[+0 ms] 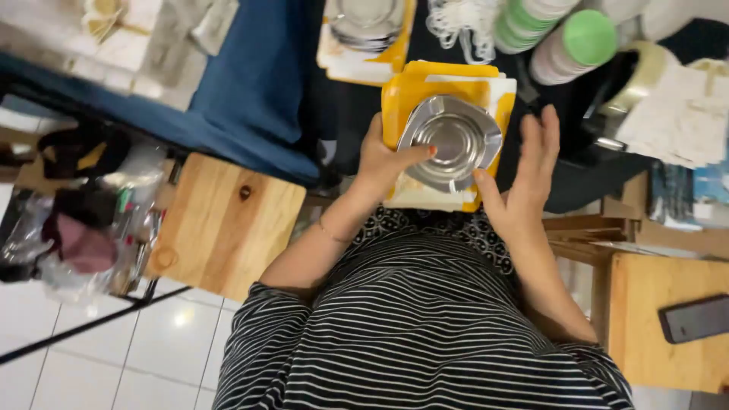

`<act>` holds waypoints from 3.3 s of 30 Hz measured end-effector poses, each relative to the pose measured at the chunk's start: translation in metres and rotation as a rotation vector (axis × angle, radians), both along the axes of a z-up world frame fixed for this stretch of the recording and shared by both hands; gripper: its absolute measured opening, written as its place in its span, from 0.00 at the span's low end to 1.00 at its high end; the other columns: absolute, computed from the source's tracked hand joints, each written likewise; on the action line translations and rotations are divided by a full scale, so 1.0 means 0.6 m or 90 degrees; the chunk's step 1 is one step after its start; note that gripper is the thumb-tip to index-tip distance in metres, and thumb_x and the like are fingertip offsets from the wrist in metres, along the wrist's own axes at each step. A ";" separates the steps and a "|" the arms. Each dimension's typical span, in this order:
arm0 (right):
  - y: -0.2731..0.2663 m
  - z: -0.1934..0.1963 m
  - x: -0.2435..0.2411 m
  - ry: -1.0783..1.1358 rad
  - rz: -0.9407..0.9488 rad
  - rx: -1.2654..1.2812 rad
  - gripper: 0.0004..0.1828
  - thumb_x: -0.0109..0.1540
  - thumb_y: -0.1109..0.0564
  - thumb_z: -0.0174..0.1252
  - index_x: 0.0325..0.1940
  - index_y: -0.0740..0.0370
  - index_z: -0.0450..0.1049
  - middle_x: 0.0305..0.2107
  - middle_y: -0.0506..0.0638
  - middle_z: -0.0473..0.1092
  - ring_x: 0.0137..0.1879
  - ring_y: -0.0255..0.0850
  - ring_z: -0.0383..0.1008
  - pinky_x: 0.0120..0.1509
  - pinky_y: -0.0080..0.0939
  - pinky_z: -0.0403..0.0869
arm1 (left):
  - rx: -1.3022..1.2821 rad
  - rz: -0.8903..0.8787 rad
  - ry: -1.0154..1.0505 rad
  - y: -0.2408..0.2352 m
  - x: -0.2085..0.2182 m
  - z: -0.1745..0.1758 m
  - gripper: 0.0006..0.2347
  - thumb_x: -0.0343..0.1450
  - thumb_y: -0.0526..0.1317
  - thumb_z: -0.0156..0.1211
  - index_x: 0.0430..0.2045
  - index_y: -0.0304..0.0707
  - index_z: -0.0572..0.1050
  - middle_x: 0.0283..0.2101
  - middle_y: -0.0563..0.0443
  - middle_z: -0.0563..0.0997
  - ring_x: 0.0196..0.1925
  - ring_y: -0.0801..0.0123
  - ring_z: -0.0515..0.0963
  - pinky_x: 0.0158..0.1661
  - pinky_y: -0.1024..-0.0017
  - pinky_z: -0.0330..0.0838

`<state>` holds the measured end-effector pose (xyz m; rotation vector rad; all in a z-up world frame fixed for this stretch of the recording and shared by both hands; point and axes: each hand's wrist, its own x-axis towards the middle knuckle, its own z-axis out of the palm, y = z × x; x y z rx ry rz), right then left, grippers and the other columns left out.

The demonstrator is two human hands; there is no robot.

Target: The person assembles souvenir gift bags by placing metal souvenir plates and cardstock inserts into decorative yellow bags and securing them with tape.

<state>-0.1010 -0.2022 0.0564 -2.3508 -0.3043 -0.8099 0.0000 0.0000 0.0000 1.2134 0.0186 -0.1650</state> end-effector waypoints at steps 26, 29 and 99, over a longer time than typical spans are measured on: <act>-0.110 -0.119 0.147 0.305 0.037 0.409 0.26 0.60 0.56 0.75 0.59 0.67 0.76 0.45 0.60 0.75 0.52 0.46 0.75 0.53 0.50 0.76 | 0.051 -0.262 0.054 -0.028 0.083 -0.108 0.26 0.75 0.38 0.52 0.71 0.35 0.57 0.51 0.32 0.76 0.49 0.52 0.80 0.47 0.52 0.80; -0.133 -0.146 0.143 0.304 0.016 0.483 0.22 0.61 0.56 0.74 0.56 0.66 0.77 0.41 0.55 0.74 0.49 0.40 0.74 0.49 0.45 0.76 | 0.078 -0.256 0.041 -0.027 0.078 -0.082 0.26 0.75 0.38 0.52 0.70 0.34 0.58 0.49 0.34 0.77 0.47 0.54 0.79 0.47 0.54 0.80; -0.079 -0.117 0.020 0.107 -0.046 -0.162 0.35 0.70 0.46 0.55 0.79 0.60 0.59 0.74 0.65 0.51 0.76 0.69 0.50 0.72 0.66 0.61 | 0.671 -0.269 -0.499 -0.055 -0.011 0.002 0.29 0.72 0.42 0.61 0.69 0.33 0.61 0.73 0.17 0.49 0.76 0.29 0.53 0.67 0.31 0.49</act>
